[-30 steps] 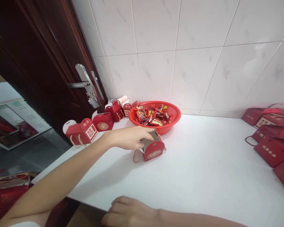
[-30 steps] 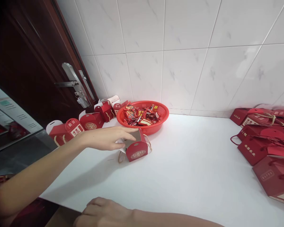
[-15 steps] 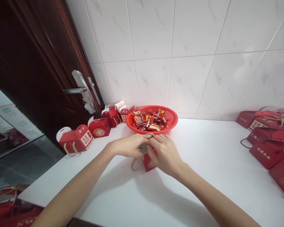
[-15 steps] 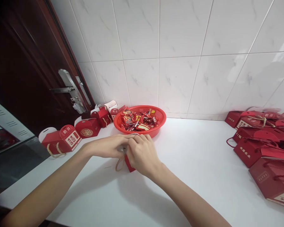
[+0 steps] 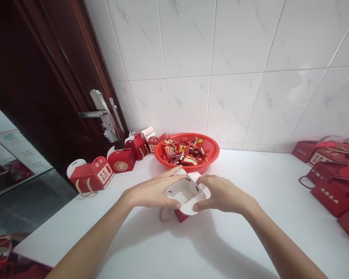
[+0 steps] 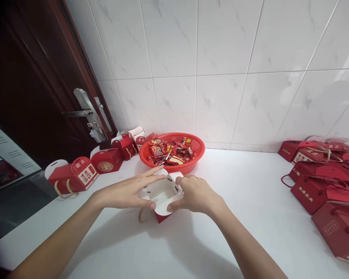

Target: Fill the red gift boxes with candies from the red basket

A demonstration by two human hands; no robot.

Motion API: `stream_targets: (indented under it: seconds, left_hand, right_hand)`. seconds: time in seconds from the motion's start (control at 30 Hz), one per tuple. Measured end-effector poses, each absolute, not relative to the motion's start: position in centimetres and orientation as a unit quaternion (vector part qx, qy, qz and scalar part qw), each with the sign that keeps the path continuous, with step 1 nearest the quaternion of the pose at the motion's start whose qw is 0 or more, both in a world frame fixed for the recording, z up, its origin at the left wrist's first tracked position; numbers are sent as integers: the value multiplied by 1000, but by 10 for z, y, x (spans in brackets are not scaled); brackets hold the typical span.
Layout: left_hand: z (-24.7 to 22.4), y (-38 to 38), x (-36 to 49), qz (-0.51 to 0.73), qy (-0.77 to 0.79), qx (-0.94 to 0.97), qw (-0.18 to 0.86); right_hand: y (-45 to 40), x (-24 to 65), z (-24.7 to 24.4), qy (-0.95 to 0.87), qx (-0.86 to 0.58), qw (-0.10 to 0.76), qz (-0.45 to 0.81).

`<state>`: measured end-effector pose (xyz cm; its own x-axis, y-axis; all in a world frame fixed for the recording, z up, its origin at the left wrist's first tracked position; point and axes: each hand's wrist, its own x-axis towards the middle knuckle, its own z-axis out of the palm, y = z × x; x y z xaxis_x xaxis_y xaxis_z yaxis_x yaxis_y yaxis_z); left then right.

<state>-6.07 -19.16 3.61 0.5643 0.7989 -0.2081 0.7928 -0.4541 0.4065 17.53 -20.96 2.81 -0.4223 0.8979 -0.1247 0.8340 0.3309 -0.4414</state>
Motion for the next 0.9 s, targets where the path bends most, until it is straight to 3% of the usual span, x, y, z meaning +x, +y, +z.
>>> stream_targets:
  seconds: [0.17,0.6,0.9]
  left_hand:
    - [37,-195,-64,28,436,870,231]
    - [29,-181,-74,66,455,834,304]
    - [35,-180,-72,123,474,807,331]
  right_hand:
    - [-202,174,18,-820,-516,59,240]
    - [-200,176,11,-844,-478,135,204]
    - [-234,148,27,-914,-327,238,-7]
